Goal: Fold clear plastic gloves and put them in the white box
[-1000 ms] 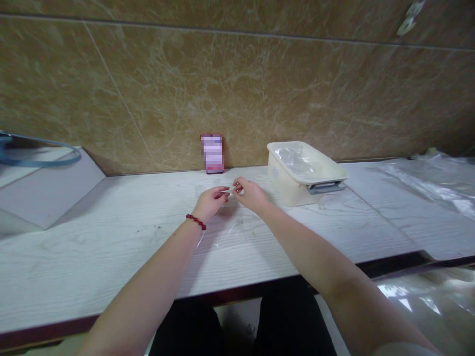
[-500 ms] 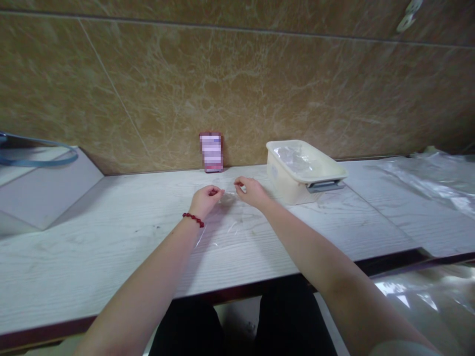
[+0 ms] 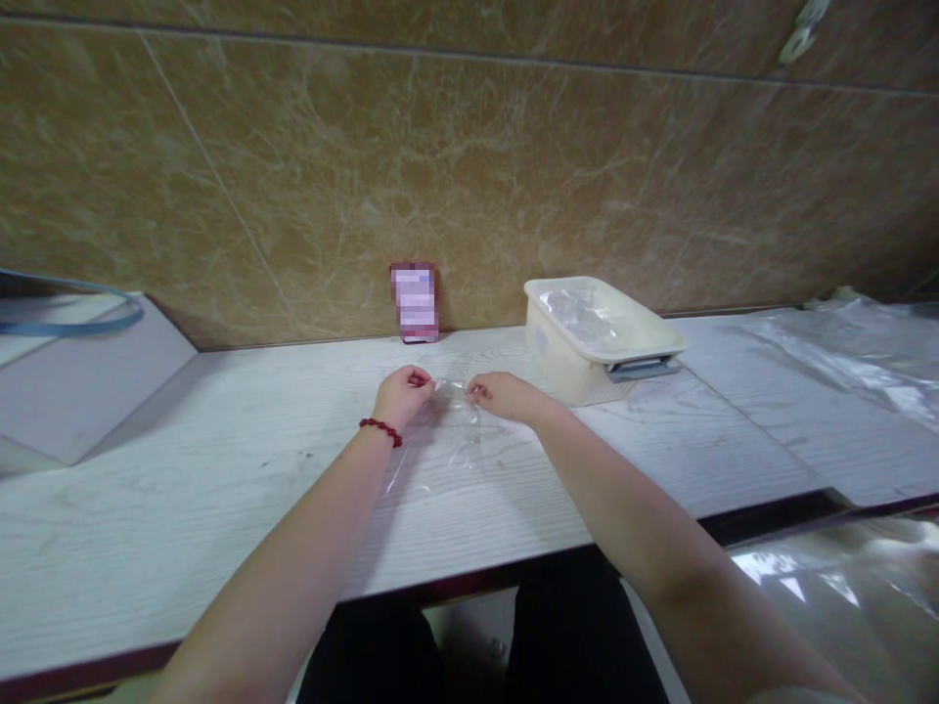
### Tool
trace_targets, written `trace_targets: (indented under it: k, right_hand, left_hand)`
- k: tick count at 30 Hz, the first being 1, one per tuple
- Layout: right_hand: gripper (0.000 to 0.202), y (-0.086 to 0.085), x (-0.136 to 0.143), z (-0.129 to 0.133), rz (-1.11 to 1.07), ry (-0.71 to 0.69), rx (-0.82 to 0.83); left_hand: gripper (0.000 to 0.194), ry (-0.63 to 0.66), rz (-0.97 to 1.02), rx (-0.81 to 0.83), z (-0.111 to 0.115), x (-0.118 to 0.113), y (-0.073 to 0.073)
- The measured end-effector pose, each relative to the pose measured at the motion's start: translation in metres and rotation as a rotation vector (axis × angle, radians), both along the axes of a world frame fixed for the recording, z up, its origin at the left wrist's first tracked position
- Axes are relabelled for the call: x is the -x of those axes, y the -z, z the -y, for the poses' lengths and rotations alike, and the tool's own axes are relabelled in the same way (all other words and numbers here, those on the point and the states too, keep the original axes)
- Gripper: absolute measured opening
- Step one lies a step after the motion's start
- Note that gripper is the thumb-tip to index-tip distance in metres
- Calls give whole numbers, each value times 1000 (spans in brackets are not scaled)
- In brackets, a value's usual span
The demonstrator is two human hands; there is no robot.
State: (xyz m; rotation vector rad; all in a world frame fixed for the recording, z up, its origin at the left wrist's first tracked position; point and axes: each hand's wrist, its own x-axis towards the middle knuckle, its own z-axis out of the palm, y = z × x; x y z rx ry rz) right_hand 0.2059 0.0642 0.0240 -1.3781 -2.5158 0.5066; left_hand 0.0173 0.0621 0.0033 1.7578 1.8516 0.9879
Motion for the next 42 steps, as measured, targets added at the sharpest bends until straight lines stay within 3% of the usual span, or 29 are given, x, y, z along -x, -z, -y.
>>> trace_targets:
  k: [8, 12, 32, 42]
  right_hand:
    - [25, -4, -1, 0, 36, -58, -7]
    - [25, -2, -1, -1, 12, -85, -34]
    - [33, 7, -1, -2, 81, -149, -126]
    - [28, 6, 1, 0, 121, -116, -122]
  left_hand:
    - [18, 63, -21, -13, 0, 2, 2]
    - [26, 67, -49, -16, 2, 2, -1]
    - [31, 102, -293, 26, 4, -1, -4]
    - [33, 115, -333, 15, 2, 1, -1]
